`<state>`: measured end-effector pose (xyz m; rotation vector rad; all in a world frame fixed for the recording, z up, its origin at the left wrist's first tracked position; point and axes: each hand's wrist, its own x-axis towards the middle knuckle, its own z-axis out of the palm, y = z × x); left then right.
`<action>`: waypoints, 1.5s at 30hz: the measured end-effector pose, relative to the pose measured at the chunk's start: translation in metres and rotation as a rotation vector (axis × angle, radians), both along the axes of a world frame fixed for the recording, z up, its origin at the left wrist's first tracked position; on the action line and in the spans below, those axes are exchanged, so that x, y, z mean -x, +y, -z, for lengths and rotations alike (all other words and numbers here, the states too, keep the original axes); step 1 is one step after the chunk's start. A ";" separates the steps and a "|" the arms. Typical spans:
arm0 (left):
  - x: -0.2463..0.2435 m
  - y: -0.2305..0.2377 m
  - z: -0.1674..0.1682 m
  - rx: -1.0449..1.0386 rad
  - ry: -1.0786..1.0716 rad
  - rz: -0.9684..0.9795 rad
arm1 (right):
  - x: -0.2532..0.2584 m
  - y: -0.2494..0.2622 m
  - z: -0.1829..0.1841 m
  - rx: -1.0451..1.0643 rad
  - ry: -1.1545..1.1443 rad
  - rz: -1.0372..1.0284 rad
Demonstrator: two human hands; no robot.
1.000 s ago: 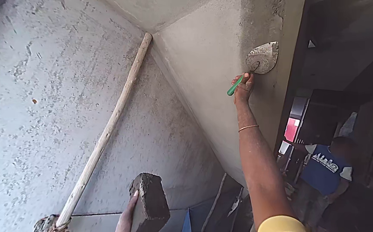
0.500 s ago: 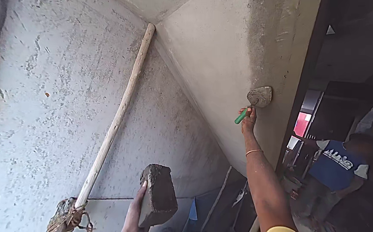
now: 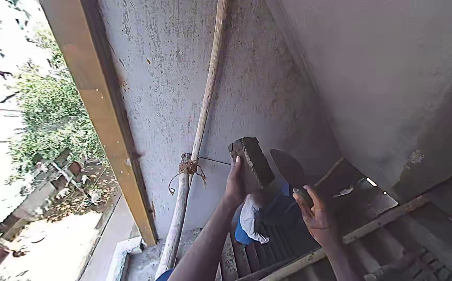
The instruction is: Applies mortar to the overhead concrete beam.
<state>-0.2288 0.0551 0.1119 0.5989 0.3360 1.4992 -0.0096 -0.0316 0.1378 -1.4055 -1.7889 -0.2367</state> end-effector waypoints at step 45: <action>-0.009 0.033 0.063 -0.782 1.137 -0.367 | -0.017 -0.037 0.045 0.314 0.113 0.179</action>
